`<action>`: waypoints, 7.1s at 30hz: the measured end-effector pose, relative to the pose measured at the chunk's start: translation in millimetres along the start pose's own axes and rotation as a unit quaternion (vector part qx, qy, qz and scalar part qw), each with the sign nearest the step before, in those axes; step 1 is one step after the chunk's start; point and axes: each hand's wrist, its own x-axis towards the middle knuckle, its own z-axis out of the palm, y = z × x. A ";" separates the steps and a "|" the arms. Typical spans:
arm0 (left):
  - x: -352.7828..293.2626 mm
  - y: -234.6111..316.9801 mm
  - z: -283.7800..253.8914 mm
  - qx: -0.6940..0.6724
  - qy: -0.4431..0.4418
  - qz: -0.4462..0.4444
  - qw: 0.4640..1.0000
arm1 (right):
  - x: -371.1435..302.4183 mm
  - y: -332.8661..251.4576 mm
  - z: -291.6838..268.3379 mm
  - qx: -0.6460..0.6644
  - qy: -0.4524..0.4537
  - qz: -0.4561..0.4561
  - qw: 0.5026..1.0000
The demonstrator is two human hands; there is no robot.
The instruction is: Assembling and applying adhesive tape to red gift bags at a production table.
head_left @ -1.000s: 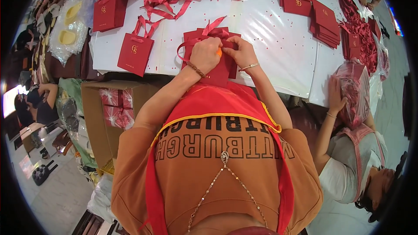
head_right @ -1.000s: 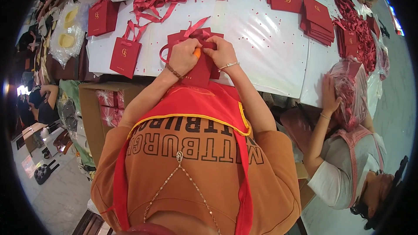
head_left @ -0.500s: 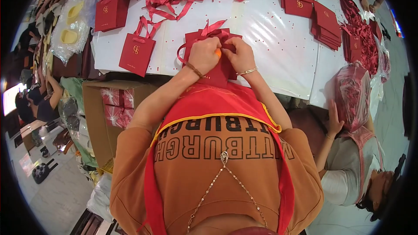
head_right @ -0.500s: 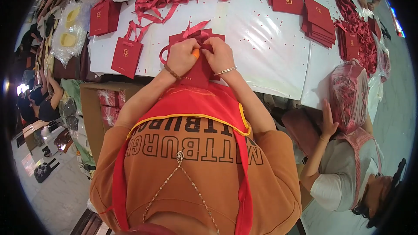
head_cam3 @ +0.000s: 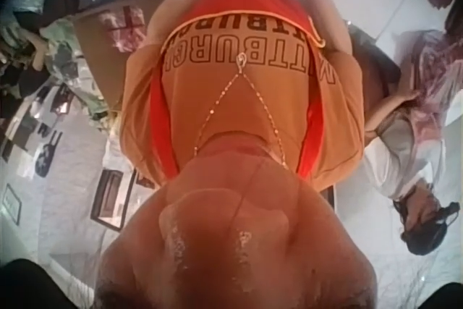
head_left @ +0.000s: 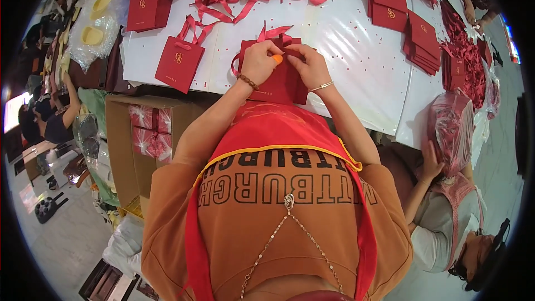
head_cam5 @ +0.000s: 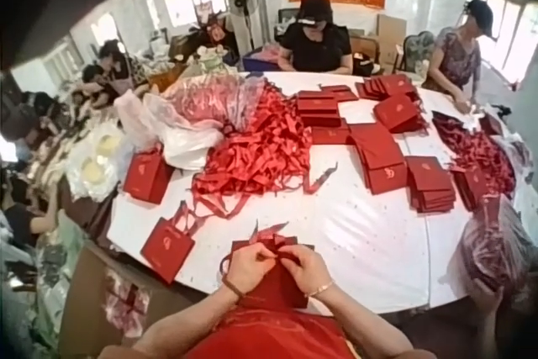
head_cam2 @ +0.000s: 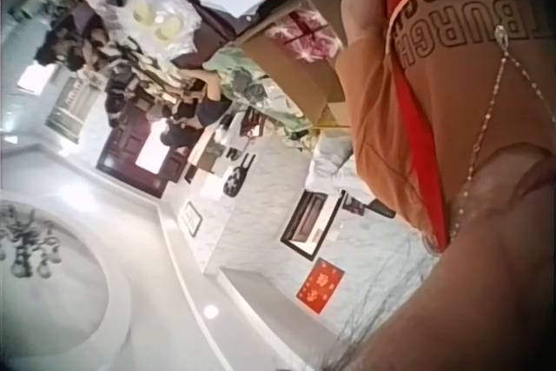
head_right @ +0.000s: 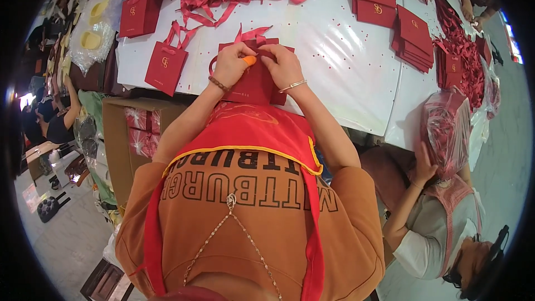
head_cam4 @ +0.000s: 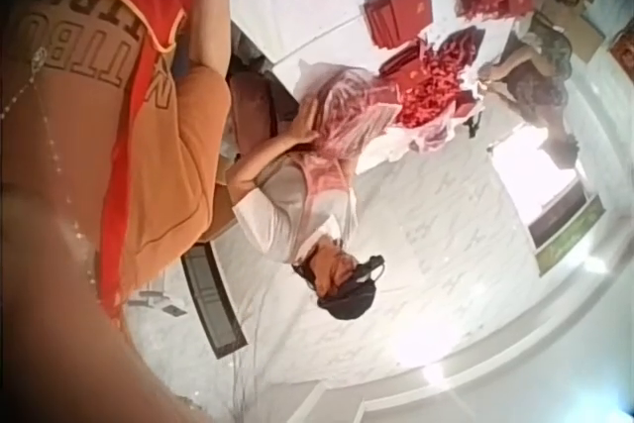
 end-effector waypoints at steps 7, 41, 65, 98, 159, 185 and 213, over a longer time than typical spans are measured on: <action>-2.8 4.7 5.0 0.212 0.055 0.182 0.959 | 1.1 7.7 -1.3 0.057 -0.039 0.024 0.997; 90.6 16.7 -38.8 0.203 -0.529 -0.120 0.815 | -7.3 -9.5 5.6 0.007 -0.032 -0.038 0.999; 78.3 -13.1 -51.3 0.023 -0.158 -0.006 0.987 | -6.6 -7.6 -3.8 -0.037 -0.008 -0.023 0.999; 18.4 -30.1 -76.4 -0.085 -0.054 -0.123 0.987 | -2.5 -1.2 20.1 0.288 0.078 0.026 0.954; 105.5 105.3 3.5 -0.002 -0.384 0.175 0.907 | 12.8 3.5 -22.1 0.341 0.173 0.043 0.923; 119.5 30.0 -31.5 0.205 -0.113 0.347 0.908 | 68.8 -0.5 -30.8 0.401 0.014 0.226 0.888; 89.4 69.3 -49.9 -0.461 -0.220 -0.143 0.847 | 19.2 -46.8 13.1 0.338 -0.237 0.054 0.909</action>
